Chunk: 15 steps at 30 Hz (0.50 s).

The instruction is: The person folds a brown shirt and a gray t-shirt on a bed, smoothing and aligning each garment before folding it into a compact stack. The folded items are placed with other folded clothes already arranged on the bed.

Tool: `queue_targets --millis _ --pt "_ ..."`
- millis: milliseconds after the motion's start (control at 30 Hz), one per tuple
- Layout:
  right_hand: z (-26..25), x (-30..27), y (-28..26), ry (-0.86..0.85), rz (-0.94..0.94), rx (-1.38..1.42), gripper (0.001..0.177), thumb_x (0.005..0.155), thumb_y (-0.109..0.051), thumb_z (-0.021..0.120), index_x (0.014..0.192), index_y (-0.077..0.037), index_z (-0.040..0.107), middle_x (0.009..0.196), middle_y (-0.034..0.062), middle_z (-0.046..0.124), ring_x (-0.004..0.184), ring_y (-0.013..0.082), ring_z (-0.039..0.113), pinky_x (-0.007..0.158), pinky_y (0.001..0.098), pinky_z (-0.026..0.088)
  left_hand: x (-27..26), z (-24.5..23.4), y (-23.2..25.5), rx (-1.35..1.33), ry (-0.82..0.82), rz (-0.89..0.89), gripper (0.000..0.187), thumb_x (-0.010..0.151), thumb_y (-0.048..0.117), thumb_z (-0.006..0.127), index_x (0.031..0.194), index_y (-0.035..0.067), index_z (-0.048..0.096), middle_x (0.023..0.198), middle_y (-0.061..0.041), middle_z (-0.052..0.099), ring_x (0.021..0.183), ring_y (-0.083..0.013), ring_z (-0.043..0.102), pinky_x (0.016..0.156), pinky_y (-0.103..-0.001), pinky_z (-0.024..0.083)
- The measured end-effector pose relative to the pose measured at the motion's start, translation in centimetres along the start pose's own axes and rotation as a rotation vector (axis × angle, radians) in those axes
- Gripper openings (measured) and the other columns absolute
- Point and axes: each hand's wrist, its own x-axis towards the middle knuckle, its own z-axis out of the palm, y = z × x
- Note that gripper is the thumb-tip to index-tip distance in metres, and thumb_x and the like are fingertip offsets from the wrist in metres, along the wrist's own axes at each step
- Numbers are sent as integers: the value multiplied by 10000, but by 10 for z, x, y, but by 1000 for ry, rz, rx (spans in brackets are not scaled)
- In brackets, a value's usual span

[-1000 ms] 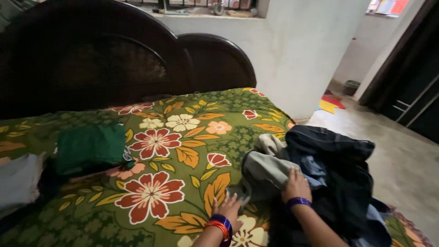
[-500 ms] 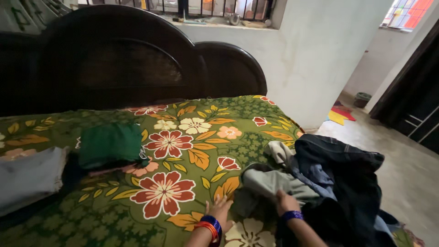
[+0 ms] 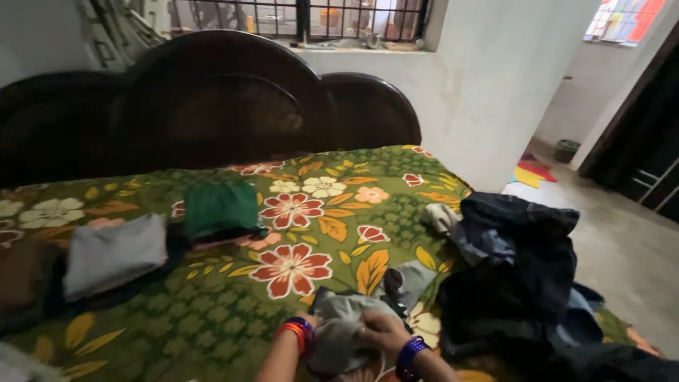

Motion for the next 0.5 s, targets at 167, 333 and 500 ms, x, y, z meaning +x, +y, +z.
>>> queue_targets --millis 167,333,500 --pt "75 -20 -7 -191 -29 -191 172 936 -231 733 1005 -83 681 873 29 698 808 132 637 749 317 533 -28 -49 -58 -190 253 678 199 937 174 593 943 63 759 947 -128 783 896 -247 725 821 -391 576" --pt "115 -11 -70 -123 -239 -521 178 892 -263 724 990 -118 750 948 93 745 875 235 709 780 366 554 -70 -88 -52 -582 332 898 125 981 75 573 994 39 691 936 -56 745 871 -174 647 817 -334 531" --pt "100 43 -152 293 -375 -164 645 750 -56 776 1334 -115 508 1324 97 614 1214 244 618 967 394 529 -130 -133 -24 -417 326 921 137 965 87 568 1011 76 697 955 -80 743 893 -211 719 823 -349 564"
